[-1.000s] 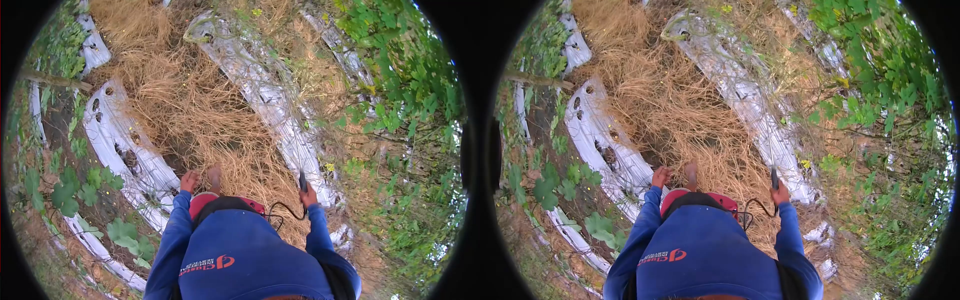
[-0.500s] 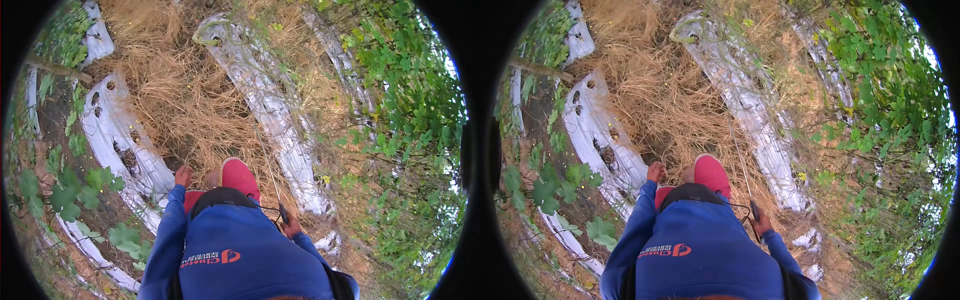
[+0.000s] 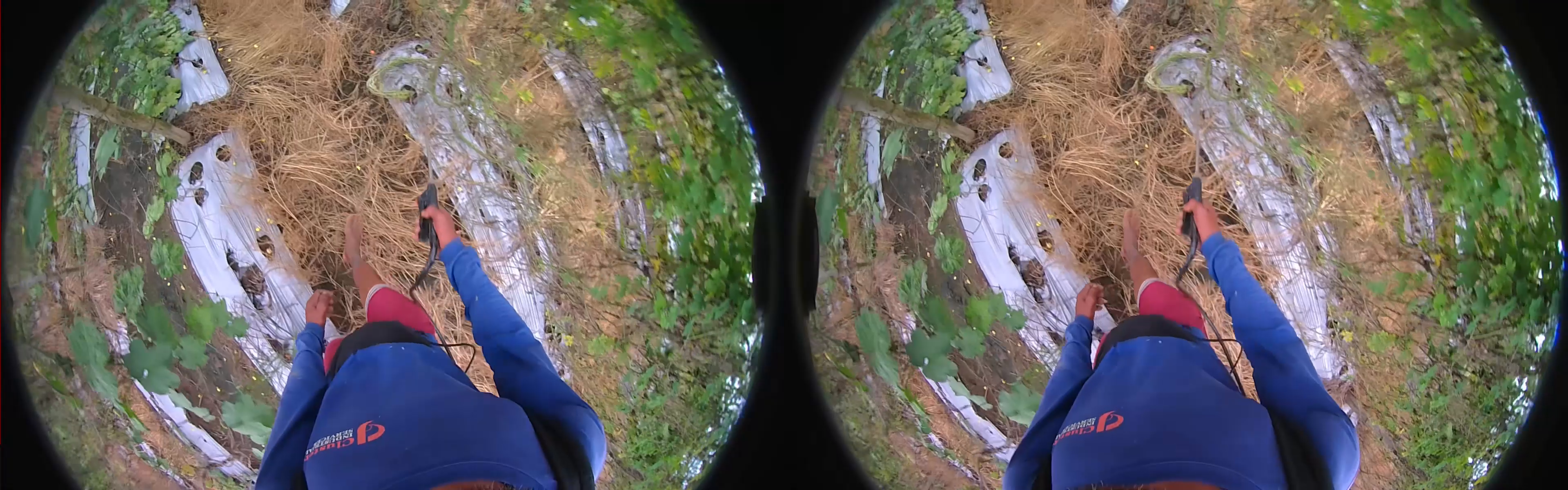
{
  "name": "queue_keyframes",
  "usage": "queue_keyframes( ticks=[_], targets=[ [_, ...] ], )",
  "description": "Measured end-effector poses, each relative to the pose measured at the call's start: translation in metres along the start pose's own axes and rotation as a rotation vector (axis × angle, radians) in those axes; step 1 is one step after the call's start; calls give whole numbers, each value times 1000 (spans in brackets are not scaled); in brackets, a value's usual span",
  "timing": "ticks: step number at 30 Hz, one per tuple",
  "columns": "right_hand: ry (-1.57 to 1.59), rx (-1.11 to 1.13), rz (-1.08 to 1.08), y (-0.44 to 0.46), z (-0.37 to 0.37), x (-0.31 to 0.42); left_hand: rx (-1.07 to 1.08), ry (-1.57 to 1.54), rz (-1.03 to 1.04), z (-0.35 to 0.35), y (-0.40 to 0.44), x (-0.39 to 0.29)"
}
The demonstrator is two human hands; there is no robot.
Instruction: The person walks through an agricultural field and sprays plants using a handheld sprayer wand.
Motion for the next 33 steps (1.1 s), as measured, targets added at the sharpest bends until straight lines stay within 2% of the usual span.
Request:
queue_keyframes(
  ticks=[1, 2, 4, 5, 8, 10, 11, 12, 14, 16, 21, 26, 32, 33],
  targets=[
    [144, -7, 25, 26, 15, 2, -27, 0, -14, -11, 7, -4],
    [152, -5, 38, 49, 30, 6, -56, 2, -34, -22, 11, -8],
    [376, 9, -24, 91, 67, 27, -112, 55, -58, -45, 28, -33],
    [380, 2, -98, 105, 84, 39, -121, 24, -104, -54, 30, -42],
    [485, -102, -121, 142, 119, 60, -144, -8, -177, -90, 36, -78],
    [530, -109, -120, 175, 128, 73, -215, 72, -146, -116, 55, -113],
    [524, -114, -158, 186, 130, 83, -226, 113, -39, -128, 65, -137],
    [514, -124, -194, 194, 131, 91, -240, 173, -20, -140, 74, -153],
    [505, -109, -209, 218, 132, 101, -288, 1, -51, -162, 91, -169],
    [504, -241, -191, 236, 131, 108, -312, -37, -19, -169, 106, -195],
    [634, -351, -139, 267, 149, 124, -363, -95, 34, -175, 129, -250],
    [739, -345, -133, 286, 165, 146, -350, -57, 3, -181, 150, -269],
    [669, -362, -192, 315, 160, 155, -256, 48, -128, -197, 197, -279],
    [672, -305, -214, 321, 161, 156, -242, 60, -121, -200, 207, -284]
  ],
)
Point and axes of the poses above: each hand's wrist, its own y-axis towards the middle knuckle, its own z-axis out of the palm, x = y × z, the point moved 8 cm from there along y, towards the middle knuckle, and after that the axes turned 3 degrees about x, right-handed, at the moved point
